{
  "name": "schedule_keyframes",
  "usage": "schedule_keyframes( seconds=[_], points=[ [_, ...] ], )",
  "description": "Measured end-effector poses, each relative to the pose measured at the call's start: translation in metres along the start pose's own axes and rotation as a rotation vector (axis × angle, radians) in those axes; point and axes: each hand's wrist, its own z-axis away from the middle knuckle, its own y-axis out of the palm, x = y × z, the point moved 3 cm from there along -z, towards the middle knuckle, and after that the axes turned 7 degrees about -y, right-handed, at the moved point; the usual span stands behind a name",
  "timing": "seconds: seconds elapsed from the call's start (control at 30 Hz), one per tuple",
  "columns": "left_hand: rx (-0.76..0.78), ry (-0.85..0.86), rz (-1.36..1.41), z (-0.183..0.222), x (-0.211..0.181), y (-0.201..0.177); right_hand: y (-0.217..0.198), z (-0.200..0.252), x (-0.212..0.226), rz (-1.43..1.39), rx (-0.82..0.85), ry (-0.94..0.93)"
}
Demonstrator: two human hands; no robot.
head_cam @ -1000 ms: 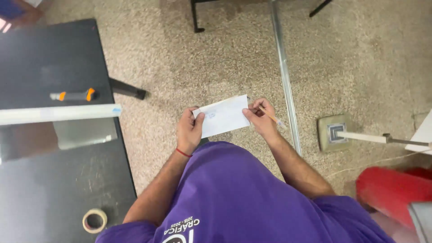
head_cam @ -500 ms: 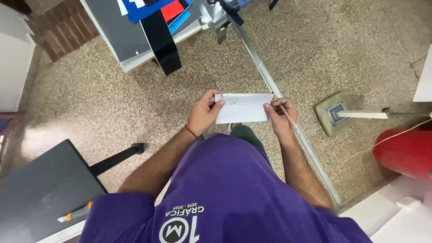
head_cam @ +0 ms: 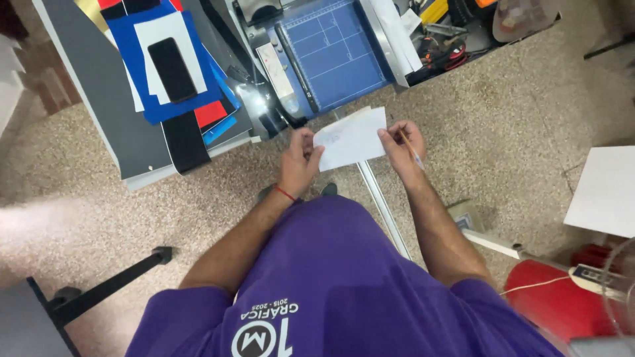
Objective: The person is preparing a roll of black film by securing it with tape and then writing notes on a piece of paper.
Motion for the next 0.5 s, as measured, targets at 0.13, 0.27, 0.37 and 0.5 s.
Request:
schedule_keyframes(
  seconds=[0.13,0.27,0.37,0.5],
  points=[
    [-0.133,0.032,0.026,-0.074,0.014,0.011,0.023,-0.084,-0.023,0.037,0.028,-0.044],
    [-0.022,0.056,-0.17,-0.128,0.062,0.031,0.046,-0.119,-0.007,0.2,0.055,-0.108],
    [-0.021,0.12,-0.299,-0.178,0.083,0.043,0.056,-0.159,0.015,0.365,0.066,-0.335],
    [-0.012,0.17,-0.529,-0.211,0.106,0.071,0.074,-0.187,0.056,0.242,0.191,-0.521]
  ],
)
